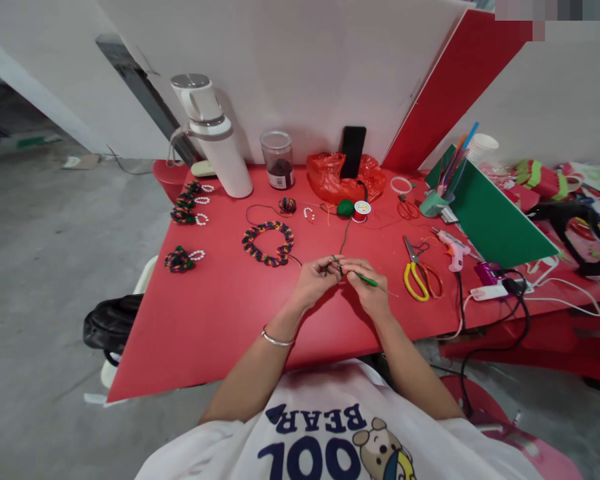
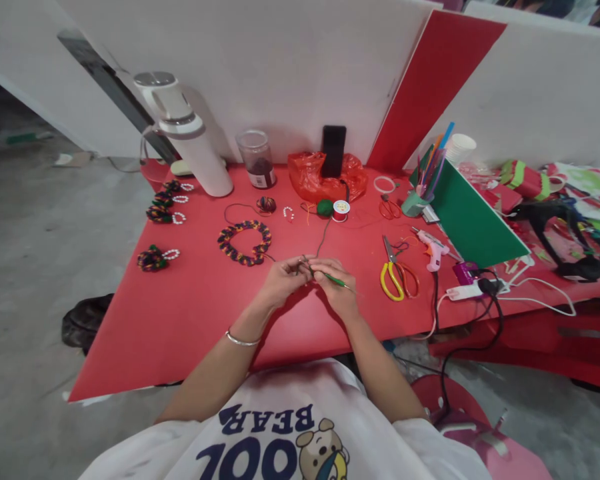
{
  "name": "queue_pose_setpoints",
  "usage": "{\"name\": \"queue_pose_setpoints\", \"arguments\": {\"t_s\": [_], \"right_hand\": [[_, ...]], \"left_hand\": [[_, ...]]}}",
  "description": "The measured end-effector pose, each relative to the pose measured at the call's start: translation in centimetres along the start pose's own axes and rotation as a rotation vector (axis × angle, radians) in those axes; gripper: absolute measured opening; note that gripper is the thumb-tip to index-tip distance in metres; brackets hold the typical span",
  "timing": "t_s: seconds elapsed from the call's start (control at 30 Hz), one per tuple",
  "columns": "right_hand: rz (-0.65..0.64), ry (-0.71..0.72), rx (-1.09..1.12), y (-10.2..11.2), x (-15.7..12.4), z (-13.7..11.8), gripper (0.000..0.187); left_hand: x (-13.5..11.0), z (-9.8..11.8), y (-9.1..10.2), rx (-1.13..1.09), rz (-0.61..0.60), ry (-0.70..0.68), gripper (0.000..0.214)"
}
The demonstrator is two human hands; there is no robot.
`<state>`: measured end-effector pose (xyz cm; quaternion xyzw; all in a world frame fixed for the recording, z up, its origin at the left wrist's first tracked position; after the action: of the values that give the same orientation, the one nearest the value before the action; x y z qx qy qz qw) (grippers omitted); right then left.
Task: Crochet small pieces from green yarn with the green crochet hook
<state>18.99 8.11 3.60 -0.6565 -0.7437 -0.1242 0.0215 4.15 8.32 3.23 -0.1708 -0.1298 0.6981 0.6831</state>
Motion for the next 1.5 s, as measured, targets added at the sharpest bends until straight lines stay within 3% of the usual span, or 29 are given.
{"name": "queue_pose_setpoints", "arguments": {"t_s": [0.2, 0.4, 0.57, 0.7, 0.77, 0.87, 1.07, 1.27, 1.5], "right_hand": [[0.005, 0.078, -0.069, 0.4, 0.1, -1.2, 0.015], [0.039, 0.18, -0.222, 0.3, -0.2, -2.1, 0.015], [0.221, 0.412, -0.526, -0.7, -1.3, -2.9, 0.015], [0.328, 0.468, -0.609, -1.2, -1.8, -2.6, 0.02], [0.287, 0.485, -0.573, -1.0, -1.7, -2.5, 0.02], [0.11, 0.486, -0.477, -0.1, -0.9, -2.3, 0.019], [-0.135, 0.382, -0.381, 2.3, 0.5, -2.6, 0.02], [-0.235, 0.289, -0.41, 3.3, 0.8, -3.2, 0.02], [-0.323, 0.354, -0.324, 4.2, 1.2, -4.5, 0.014]], "left_hand": [[-0.1, 0.0, 0.4, -0.106, -0.083, 0.097, 0.054], [0.1, 0.2, 0.4, -0.106, -0.018, 0.036, 0.05], [0.1, -0.3, 0.3, -0.141, 0.101, 0.006, 0.054], [0.0, -0.5, 0.3, -0.226, 0.067, 0.092, 0.056], [0.0, -0.1, 0.4, -0.25, 0.018, 0.126, 0.053], [0.0, 0.5, 0.6, -0.244, -0.048, 0.16, 0.048], [-0.1, 0.7, 0.9, -0.178, -0.103, 0.202, 0.045], [-0.1, 0.5, 1.3, -0.122, -0.12, 0.201, 0.047], [-0.1, 0.3, 1.4, -0.064, -0.165, 0.216, 0.041]]}}
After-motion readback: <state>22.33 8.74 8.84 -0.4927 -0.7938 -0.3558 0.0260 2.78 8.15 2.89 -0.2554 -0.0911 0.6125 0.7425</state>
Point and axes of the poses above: each hand's wrist, its own x-axis towards the middle knuckle, its own y-axis out of the back of the hand, z = x × y, the point moved 4 cm from there along x, towards the middle knuckle, and after that the axes turned 10 degrees about -y, right-handed, at the moved point
